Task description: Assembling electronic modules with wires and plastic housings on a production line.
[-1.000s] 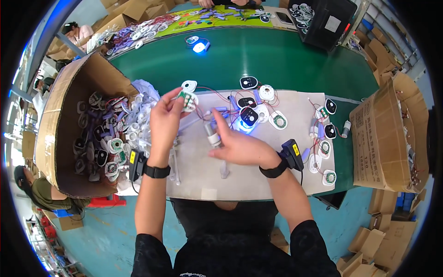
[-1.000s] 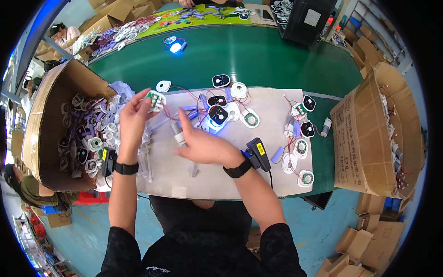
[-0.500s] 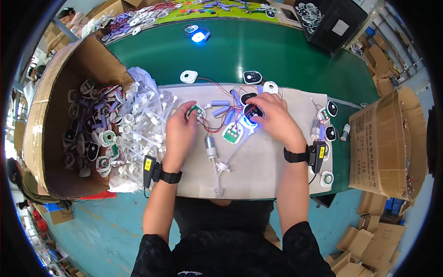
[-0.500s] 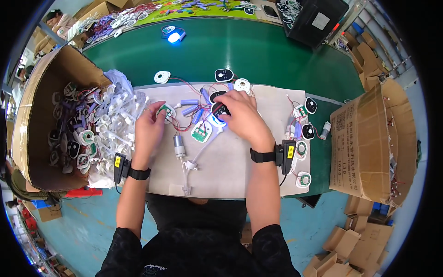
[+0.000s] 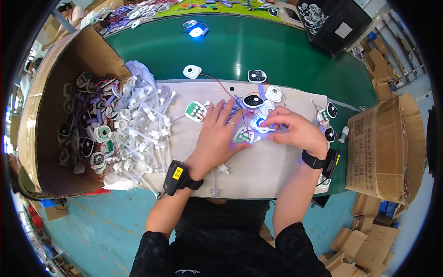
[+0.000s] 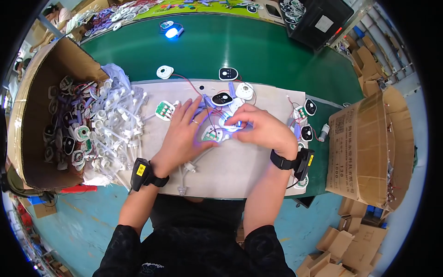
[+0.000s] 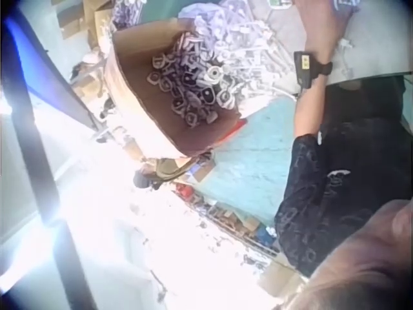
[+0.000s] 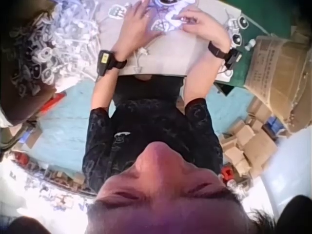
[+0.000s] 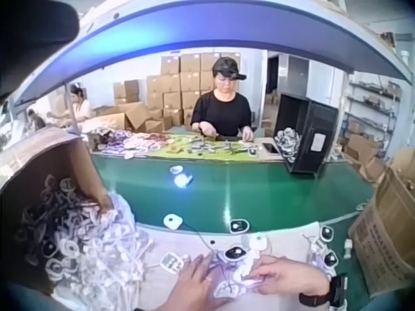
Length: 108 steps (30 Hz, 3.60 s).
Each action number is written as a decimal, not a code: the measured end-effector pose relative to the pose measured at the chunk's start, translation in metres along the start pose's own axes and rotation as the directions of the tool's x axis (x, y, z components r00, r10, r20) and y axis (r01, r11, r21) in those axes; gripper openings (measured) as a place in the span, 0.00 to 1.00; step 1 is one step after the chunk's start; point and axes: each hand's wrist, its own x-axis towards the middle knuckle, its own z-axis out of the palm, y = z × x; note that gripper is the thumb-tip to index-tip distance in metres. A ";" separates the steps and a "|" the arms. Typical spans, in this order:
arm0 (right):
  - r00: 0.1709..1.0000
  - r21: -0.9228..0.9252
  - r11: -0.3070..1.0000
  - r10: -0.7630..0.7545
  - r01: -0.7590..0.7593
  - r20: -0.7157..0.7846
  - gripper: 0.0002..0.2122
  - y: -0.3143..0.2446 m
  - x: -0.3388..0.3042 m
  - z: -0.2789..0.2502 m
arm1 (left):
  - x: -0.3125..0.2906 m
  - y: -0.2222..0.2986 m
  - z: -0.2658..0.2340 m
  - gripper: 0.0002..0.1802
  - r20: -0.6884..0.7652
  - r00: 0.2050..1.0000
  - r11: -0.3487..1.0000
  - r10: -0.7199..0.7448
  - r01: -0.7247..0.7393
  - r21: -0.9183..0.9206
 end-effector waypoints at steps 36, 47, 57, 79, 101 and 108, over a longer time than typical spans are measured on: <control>0.803 -0.047 0.959 -0.260 0.279 -0.536 0.07 -0.006 0.048 0.034 | -0.059 -0.058 -0.078 0.18 -0.161 0.925 0.717 -0.344 0.370 0.591; 0.371 -0.164 0.799 0.079 -0.579 -0.925 0.12 -0.020 -0.081 -0.045 | -0.074 -0.039 -0.107 0.14 -0.307 0.907 0.899 -0.290 0.368 0.238; 0.177 -0.142 0.176 0.205 -0.974 -0.963 0.09 0.124 -0.109 -0.065 | -0.064 -0.036 -0.129 0.17 -0.090 0.664 0.320 -0.742 0.233 -0.918; 0.869 0.679 0.604 -0.047 0.418 -0.493 0.21 -0.023 0.072 0.052 | 0.056 -0.050 -0.057 0.19 0.280 0.913 -0.604 -0.296 0.048 -0.795; 0.941 0.892 0.374 0.116 0.254 -0.317 0.19 -0.016 0.066 0.063 | 0.044 -0.040 -0.019 0.08 0.225 0.852 -0.370 -0.473 0.040 -0.928; 0.917 0.680 0.697 0.081 0.228 -0.391 0.19 -0.020 0.068 0.080 | 0.043 -0.038 -0.024 0.11 0.315 0.802 -0.228 -0.507 0.228 -0.947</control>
